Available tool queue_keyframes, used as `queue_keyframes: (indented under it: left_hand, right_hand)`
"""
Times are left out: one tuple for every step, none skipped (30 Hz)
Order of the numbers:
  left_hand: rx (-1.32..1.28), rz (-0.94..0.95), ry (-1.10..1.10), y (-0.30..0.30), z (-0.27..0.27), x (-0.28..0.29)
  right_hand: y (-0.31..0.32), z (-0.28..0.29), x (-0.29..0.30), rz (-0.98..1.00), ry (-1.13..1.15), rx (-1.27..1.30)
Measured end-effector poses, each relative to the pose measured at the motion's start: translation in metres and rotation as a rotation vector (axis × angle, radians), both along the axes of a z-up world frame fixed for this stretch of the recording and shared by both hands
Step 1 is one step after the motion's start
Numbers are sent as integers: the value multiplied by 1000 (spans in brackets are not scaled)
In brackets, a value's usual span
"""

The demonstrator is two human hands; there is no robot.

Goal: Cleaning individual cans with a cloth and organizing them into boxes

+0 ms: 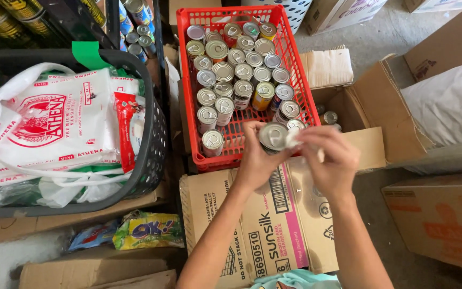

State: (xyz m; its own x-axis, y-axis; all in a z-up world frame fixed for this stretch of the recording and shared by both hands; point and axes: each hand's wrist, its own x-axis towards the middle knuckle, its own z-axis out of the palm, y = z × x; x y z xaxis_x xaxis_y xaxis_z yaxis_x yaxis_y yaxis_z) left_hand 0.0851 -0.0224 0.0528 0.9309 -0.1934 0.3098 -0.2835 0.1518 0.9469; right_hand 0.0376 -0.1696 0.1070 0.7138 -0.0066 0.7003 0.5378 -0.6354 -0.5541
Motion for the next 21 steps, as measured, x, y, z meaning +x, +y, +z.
queue_keyframes:
  left_hand:
    - [-102,-44,57,1,0,2]
    - [-102,-44,58,-1,0,1]
    - [-220,-98,205,-4,0,0]
    - [-339,-152,352,-7,1,0]
    - [-337,-154,346,-6,-5,6]
    - [-455,-165,426,-5,-10,12]
    - [-577,-170,512,-3,-17,15]
    - [-579,-167,513,-3,-38,22]
    - [-582,-165,531,-2,-59,31]
    - [-585,-162,548,-2,-80,39]
    - [-586,-158,546,-4,-55,30]
    - [-570,-165,525,-7,-31,20]
    - [-558,-172,504,-10,-6,11]
    - [-562,-168,502,-12,-16,13]
    - [-583,-196,535,-15,-26,18]
    - [-604,-225,568,-17,-35,23]
    - [-599,-223,568,-13,-29,24]
    - [-571,-156,574,-8,-23,25]
    - [-545,-92,580,-5,-17,27]
    - [-542,-93,582,-3,-15,24]
    - [-528,-69,550,-2,-12,23]
  right_hand:
    - [-9,-6,2,-39,-49,61]
    - [-4,-6,4,-39,-48,61]
    - [1,-5,6,-17,-44,9]
    - [6,-4,9,4,-39,-43]
    - [14,-8,8,2,-45,-42]
    - [22,-12,7,45,-56,-75]
    - [30,-17,4,92,-59,-109]
    - [34,-12,4,95,-57,-110]
    - [38,-8,5,179,-35,-111]
    - [42,-3,5,262,-13,-113]
    - [36,-4,14,267,-14,-113]
    - [31,-5,23,154,-55,-81]
    - [24,-6,31,43,-95,-51]
    - [26,-4,30,49,-96,-54]
    - [28,0,31,21,-96,-55]
    - [30,3,32,-7,-96,-55]
    - [32,-3,26,-7,-96,-50]
    - [33,-9,19,47,-63,-35]
    - [34,-15,13,99,-30,-22]
    - [33,-18,9,97,-29,-19]
    - [32,-20,6,99,-16,-40]
